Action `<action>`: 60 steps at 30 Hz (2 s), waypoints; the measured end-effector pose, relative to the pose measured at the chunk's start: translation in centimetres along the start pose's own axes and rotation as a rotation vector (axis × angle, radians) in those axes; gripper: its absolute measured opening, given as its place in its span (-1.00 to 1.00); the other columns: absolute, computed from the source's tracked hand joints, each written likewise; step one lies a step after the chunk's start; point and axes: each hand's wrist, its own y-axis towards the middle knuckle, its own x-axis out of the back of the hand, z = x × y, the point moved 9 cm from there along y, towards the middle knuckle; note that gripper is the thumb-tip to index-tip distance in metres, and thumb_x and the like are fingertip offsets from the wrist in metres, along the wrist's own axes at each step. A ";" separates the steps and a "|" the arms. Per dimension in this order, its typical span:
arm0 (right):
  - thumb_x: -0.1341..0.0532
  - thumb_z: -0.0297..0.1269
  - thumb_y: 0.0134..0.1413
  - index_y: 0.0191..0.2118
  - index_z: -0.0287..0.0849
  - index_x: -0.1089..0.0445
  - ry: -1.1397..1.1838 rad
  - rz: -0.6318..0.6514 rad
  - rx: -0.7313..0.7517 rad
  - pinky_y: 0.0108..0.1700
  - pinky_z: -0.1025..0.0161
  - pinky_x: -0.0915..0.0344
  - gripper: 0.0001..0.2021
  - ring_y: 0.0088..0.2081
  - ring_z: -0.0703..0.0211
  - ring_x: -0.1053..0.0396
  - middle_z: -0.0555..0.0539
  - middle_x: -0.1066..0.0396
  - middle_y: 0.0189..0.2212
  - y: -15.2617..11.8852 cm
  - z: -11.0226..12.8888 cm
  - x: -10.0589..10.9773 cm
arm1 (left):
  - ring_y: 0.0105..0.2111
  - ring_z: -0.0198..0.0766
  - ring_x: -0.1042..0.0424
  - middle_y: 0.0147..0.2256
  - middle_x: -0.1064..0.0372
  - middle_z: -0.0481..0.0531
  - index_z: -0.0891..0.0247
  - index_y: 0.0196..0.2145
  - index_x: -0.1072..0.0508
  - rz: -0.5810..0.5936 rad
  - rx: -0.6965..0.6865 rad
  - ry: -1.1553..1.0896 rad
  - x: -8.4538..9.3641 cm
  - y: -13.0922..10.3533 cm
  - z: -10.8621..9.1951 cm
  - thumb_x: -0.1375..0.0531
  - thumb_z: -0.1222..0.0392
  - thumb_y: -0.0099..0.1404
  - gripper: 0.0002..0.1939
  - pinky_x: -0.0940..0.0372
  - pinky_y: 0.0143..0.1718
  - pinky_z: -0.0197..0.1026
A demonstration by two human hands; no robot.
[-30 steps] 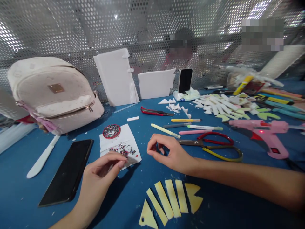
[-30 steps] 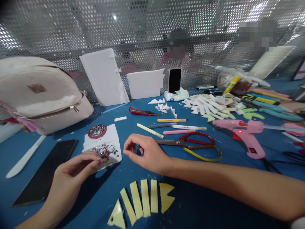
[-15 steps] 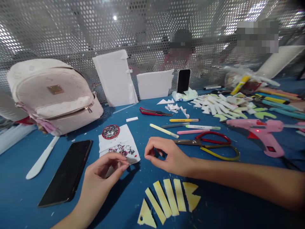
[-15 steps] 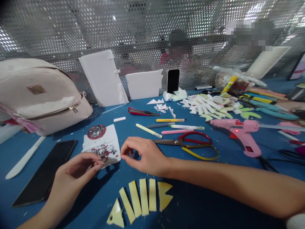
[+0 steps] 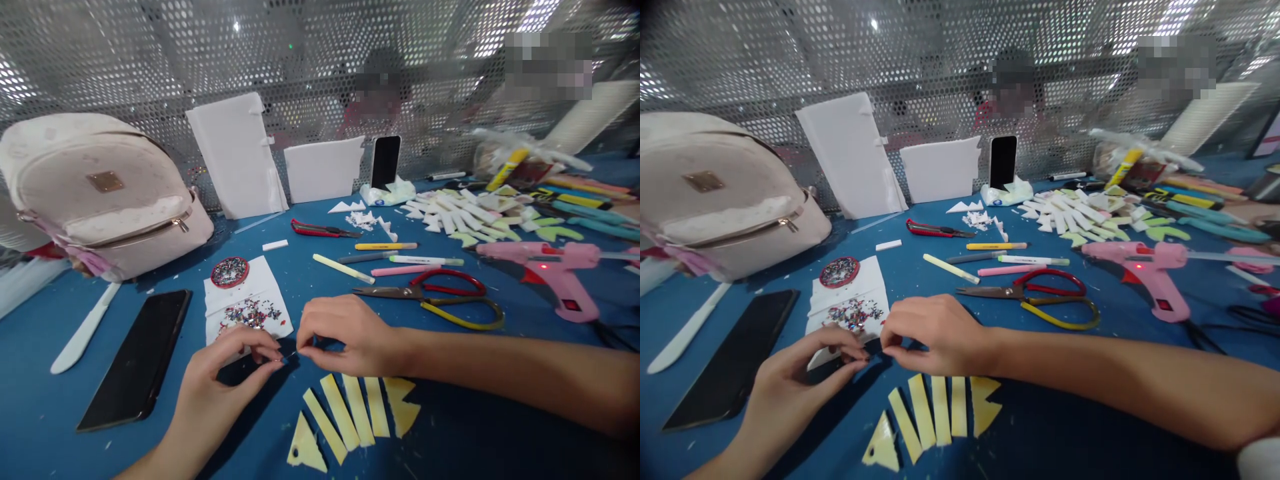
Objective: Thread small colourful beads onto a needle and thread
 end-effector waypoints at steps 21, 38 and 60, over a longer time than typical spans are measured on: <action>-0.10 -0.24 0.43 -0.18 -0.14 -0.45 -0.217 0.108 0.157 -0.37 0.28 -0.09 -0.80 -0.30 0.26 -0.33 0.00 -0.44 -0.31 0.0 1.3 -1.6 | -0.53 -0.36 -0.40 -0.55 -0.41 -0.23 0.14 -0.32 -0.36 0.065 0.213 -0.142 -1.7 -0.3 1.7 -0.44 0.23 0.15 -0.71 -0.33 -0.41 -0.35; -0.17 -0.48 0.12 -0.26 -0.13 -0.32 0.046 0.071 -0.027 -0.30 0.35 -0.18 -0.89 -0.34 0.29 -0.32 0.03 -0.44 -0.35 0.0 -0.1 -0.7 | -0.50 -0.32 -0.48 -0.56 -0.42 -0.20 0.15 -0.32 -0.41 0.136 0.126 -0.074 -1.9 -0.1 1.0 -0.36 0.30 0.20 -0.82 -0.39 -0.36 -0.33; -0.30 -0.37 0.27 -0.22 -0.21 -0.48 0.239 0.049 -0.159 -0.28 0.38 -0.25 -0.97 -0.34 0.31 -0.32 -0.01 -0.35 -0.34 0.1 -1.7 -0.2 | -0.46 -0.28 -0.50 -0.48 -0.48 -0.11 0.17 -0.29 -0.46 0.108 0.111 -0.065 -1.5 -0.2 1.2 -0.33 0.29 0.23 -0.88 -0.38 -0.35 -0.28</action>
